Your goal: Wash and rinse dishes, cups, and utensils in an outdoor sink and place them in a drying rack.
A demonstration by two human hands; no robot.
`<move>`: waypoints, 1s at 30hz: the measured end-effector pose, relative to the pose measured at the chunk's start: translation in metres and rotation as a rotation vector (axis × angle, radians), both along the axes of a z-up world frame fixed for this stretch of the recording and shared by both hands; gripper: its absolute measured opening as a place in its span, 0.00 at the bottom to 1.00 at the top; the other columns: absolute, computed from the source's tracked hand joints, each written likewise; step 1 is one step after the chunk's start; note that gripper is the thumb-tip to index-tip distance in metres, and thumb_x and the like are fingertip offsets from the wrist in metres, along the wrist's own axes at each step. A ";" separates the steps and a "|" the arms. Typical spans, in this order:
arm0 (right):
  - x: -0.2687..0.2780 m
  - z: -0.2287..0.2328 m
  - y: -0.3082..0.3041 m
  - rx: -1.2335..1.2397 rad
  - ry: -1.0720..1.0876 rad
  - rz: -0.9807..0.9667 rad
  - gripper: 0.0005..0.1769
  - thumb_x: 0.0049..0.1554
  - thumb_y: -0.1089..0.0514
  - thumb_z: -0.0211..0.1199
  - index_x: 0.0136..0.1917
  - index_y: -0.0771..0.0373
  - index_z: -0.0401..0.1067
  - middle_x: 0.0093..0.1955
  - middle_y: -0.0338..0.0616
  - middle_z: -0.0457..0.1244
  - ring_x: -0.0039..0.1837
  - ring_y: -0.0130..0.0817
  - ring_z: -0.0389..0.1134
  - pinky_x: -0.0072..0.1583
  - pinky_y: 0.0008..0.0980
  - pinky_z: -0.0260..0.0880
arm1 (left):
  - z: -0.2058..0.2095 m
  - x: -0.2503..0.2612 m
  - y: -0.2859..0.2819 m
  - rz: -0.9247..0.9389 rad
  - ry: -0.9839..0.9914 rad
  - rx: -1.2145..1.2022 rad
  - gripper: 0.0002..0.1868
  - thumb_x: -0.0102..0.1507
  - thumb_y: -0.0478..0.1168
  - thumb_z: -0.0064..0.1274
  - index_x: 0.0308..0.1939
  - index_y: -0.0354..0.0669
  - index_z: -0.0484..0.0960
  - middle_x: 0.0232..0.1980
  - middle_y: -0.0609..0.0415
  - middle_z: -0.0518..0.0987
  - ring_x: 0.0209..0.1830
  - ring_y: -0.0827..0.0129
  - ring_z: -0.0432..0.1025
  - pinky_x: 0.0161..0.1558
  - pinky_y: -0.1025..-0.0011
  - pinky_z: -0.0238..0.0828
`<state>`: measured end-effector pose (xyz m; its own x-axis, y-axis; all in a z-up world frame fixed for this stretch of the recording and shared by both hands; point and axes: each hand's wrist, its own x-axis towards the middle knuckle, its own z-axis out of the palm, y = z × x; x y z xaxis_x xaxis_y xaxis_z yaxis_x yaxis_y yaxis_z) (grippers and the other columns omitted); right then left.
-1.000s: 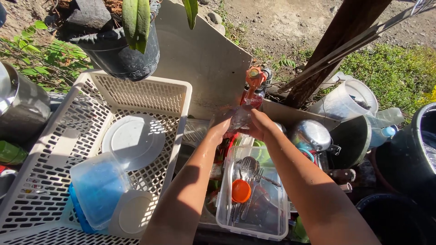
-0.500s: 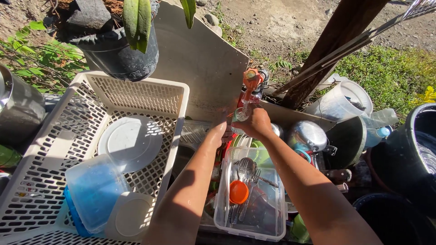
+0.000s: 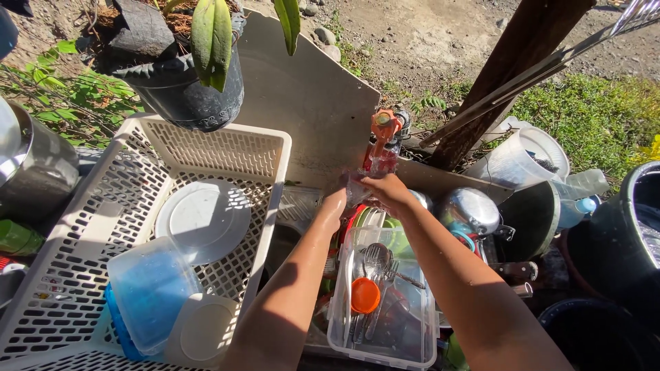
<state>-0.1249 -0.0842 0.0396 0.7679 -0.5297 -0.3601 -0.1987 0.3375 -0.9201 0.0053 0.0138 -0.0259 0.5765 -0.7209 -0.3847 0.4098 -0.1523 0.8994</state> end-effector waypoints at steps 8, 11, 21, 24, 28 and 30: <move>0.004 -0.010 0.018 0.589 -0.033 -0.195 0.34 0.64 0.30 0.42 0.62 0.59 0.69 0.59 0.52 0.67 0.60 0.51 0.69 0.66 0.54 0.68 | 0.128 -0.020 0.033 0.049 -0.966 0.360 0.29 0.64 0.64 0.49 0.50 0.40 0.78 0.54 0.38 0.76 0.57 0.40 0.70 0.55 0.47 0.67; 0.005 -0.004 0.016 0.618 -0.052 -0.219 0.31 0.64 0.34 0.44 0.62 0.59 0.70 0.59 0.52 0.67 0.61 0.51 0.69 0.65 0.55 0.69 | 0.108 -0.015 0.019 0.024 -0.994 0.311 0.28 0.68 0.63 0.44 0.49 0.39 0.78 0.53 0.37 0.76 0.57 0.38 0.70 0.55 0.45 0.66; -0.009 0.010 0.006 0.259 -0.027 -0.287 0.16 0.63 0.54 0.61 0.58 0.68 0.72 0.51 0.51 0.71 0.51 0.46 0.75 0.56 0.46 0.77 | 0.039 -0.003 -0.020 -0.119 -0.166 0.125 0.22 0.68 0.57 0.39 0.50 0.47 0.79 0.46 0.49 0.81 0.41 0.59 0.77 0.35 0.59 0.74; -0.005 0.017 0.009 -0.011 0.018 -0.243 0.16 0.57 0.58 0.62 0.59 0.61 0.73 0.52 0.40 0.71 0.50 0.32 0.74 0.49 0.41 0.79 | 0.005 0.003 -0.028 -0.144 0.237 -0.036 0.17 0.67 0.54 0.49 0.50 0.48 0.80 0.44 0.53 0.80 0.35 0.67 0.76 0.28 0.66 0.76; -0.007 0.021 0.007 -0.289 0.000 -0.134 0.18 0.55 0.62 0.72 0.58 0.67 0.74 0.52 0.44 0.71 0.50 0.33 0.72 0.49 0.39 0.74 | 0.018 -0.006 -0.014 -0.129 0.336 -0.078 0.19 0.66 0.57 0.49 0.50 0.51 0.80 0.44 0.56 0.81 0.39 0.68 0.77 0.30 0.66 0.76; -0.007 0.032 0.009 -0.132 0.034 -0.158 0.19 0.52 0.60 0.71 0.57 0.65 0.74 0.51 0.42 0.72 0.50 0.34 0.73 0.47 0.43 0.77 | 0.033 -0.010 -0.002 -0.112 0.480 -0.138 0.21 0.63 0.61 0.49 0.50 0.55 0.81 0.45 0.60 0.83 0.45 0.71 0.77 0.34 0.66 0.77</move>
<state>-0.1320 -0.0748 0.0715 0.6598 -0.6873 -0.3037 -0.1845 0.2436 -0.9522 -0.0051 0.0114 0.0075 0.2748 -0.8308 -0.4841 0.7693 -0.1120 0.6290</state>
